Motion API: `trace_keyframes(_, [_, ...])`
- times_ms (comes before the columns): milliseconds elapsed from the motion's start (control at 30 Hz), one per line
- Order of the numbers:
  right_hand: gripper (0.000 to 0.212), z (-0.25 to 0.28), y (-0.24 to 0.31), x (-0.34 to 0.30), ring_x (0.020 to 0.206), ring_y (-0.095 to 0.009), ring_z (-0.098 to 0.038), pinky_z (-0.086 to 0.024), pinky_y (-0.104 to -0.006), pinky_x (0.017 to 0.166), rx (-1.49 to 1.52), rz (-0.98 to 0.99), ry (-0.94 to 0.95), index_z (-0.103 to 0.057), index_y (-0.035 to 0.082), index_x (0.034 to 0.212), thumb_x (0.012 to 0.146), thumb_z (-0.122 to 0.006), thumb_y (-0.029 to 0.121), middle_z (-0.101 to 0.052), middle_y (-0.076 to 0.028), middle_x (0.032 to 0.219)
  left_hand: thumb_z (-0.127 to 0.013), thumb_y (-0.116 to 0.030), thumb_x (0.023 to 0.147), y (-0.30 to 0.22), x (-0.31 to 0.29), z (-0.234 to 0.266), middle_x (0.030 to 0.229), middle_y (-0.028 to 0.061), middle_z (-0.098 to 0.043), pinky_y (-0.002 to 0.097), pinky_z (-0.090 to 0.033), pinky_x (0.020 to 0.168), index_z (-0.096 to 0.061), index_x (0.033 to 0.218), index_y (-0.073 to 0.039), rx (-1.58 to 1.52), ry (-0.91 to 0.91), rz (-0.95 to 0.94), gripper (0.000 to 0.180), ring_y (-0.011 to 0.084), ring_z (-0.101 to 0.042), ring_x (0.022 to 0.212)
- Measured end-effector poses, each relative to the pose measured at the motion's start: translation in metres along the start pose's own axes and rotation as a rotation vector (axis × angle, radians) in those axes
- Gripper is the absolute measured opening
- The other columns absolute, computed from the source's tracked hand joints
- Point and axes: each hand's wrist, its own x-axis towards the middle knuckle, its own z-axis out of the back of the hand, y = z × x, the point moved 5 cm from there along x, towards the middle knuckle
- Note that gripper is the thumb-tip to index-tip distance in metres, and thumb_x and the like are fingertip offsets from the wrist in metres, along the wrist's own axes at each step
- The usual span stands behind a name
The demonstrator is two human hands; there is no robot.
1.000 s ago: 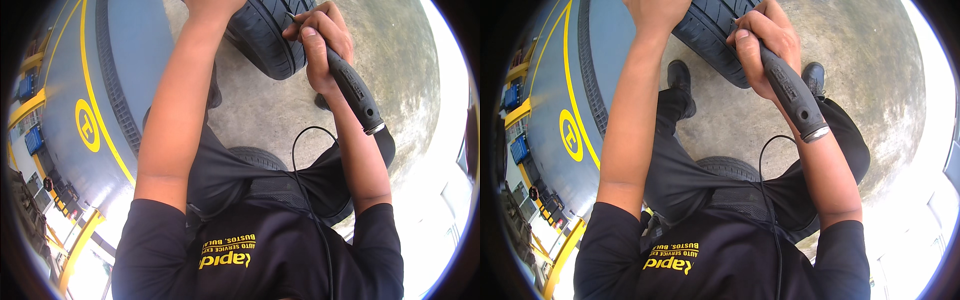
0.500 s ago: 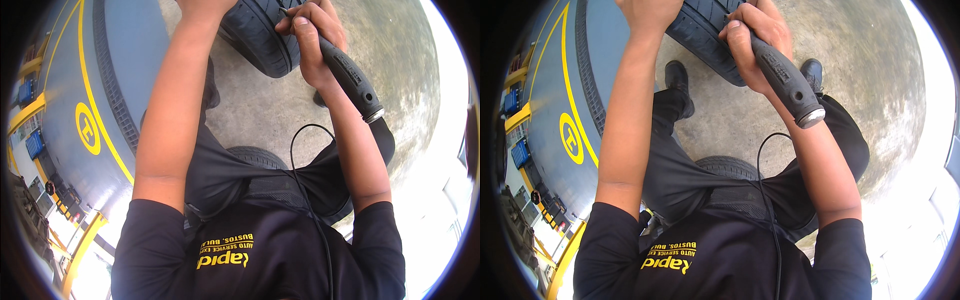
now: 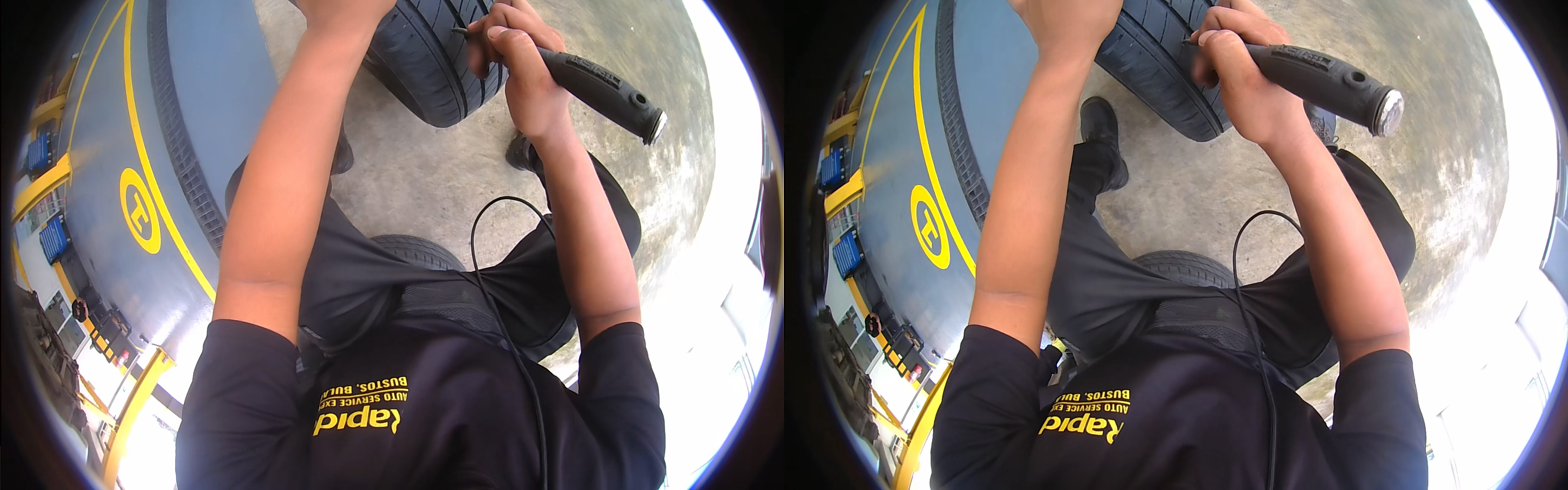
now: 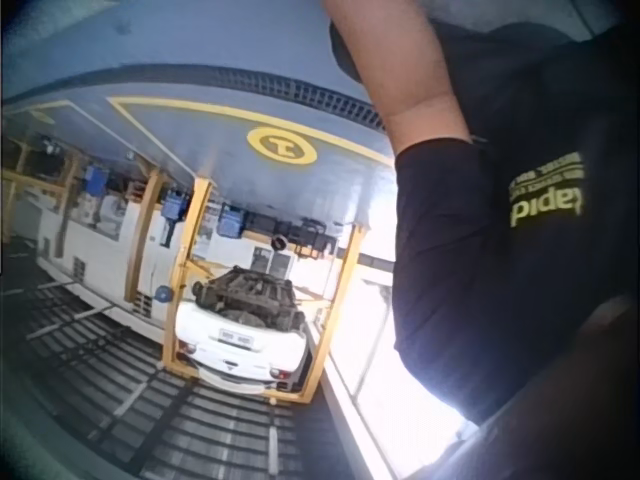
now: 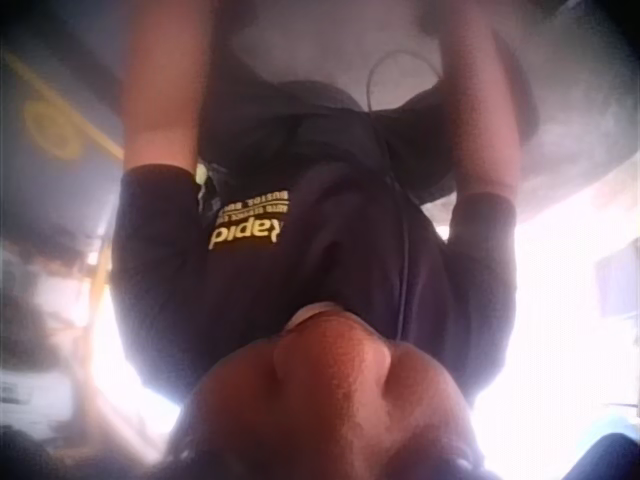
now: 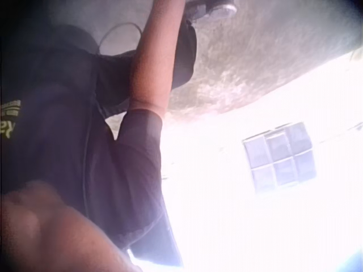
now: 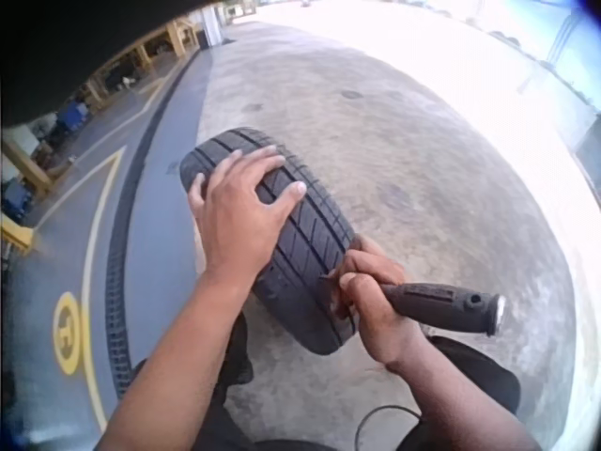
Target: The person uses a handheld rotary tool to grind or clean the tread surface of a car tire. They rotate the tire to access different areas and continue the process across multiple tires in a workshop setting.
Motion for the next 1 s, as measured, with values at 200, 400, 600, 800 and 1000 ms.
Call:
trace_keyframes(200, [0.026, 0.006, 0.003, 0.015, 0.062, -0.014, -0.05, -0.041, -0.0316, 0.056, 0.136, -0.206, 0.141, -0.052, 0.002, 0.071, 0.094, -0.048, 0.011, -0.048, -0.005, 0.074, -0.079, -0.041, 0.085, -0.003, -0.002, 0.0, 0.135, -0.0021, -0.07, 0.0584, -0.027, 0.119, -0.077, 0.115, -0.016, 0.039, -0.004, -0.019, 0.039, 0.0261, -0.053, 0.138])
trace_keyframes(400, [0.028, 0.009, -0.002, 0.018, 0.064, -0.016, -0.058, -0.047, -0.0327, 0.061, -0.081, -0.185, 0.232, -0.055, 0.0, 0.072, 0.096, -0.047, 0.013, -0.054, -0.007, 0.075, -0.078, -0.042, 0.085, -0.004, -0.005, -0.002, 0.135, -0.0024, -0.07, 0.0589, -0.028, 0.118, -0.077, 0.116, -0.017, 0.047, 0.001, -0.046, 0.04, 0.026, -0.053, 0.138])
trace_keyframes(600, [0.026, -0.003, -0.002, -0.01, 0.06, -0.015, -0.065, -0.052, -0.0344, 0.062, 0.043, -0.227, 0.121, -0.06, 0.0, 0.076, 0.094, -0.05, 0.017, -0.059, -0.008, 0.065, -0.077, -0.045, 0.086, 0.018, 0.014, -0.01, 0.135, -0.0006, -0.07, 0.0592, -0.031, 0.116, -0.077, 0.118, -0.016, 0.082, -0.001, -0.036, 0.042, 0.0281, -0.055, 0.137])
trace_keyframes(800, [0.026, 0.014, 0.004, 0.017, 0.072, -0.018, -0.061, -0.049, -0.0309, 0.067, 0.347, -0.221, -0.031, -0.058, -0.001, 0.08, 0.098, -0.048, 0.014, -0.055, -0.01, 0.081, -0.078, -0.041, 0.087, 0.043, 0.025, -0.002, 0.131, 0.0071, -0.072, 0.0466, -0.038, 0.115, -0.078, 0.116, -0.012, 0.009, -0.014, -0.041, 0.041, 0.0291, -0.06, 0.13])
trace_keyframes(1000, [0.02, -0.008, 0.012, 0.019, 0.083, -0.03, -0.059, -0.048, -0.042, 0.074, -0.025, 0.256, -0.051, -0.061, 0.001, 0.083, 0.094, -0.053, 0.015, -0.054, -0.016, 0.089, -0.081, -0.034, 0.086, 0.046, 0.025, 0.007, 0.129, 0.011, -0.072, 0.0404, -0.044, 0.111, -0.077, 0.116, -0.008, -0.038, -0.014, -0.039, 0.04, 0.0292, -0.064, 0.125])
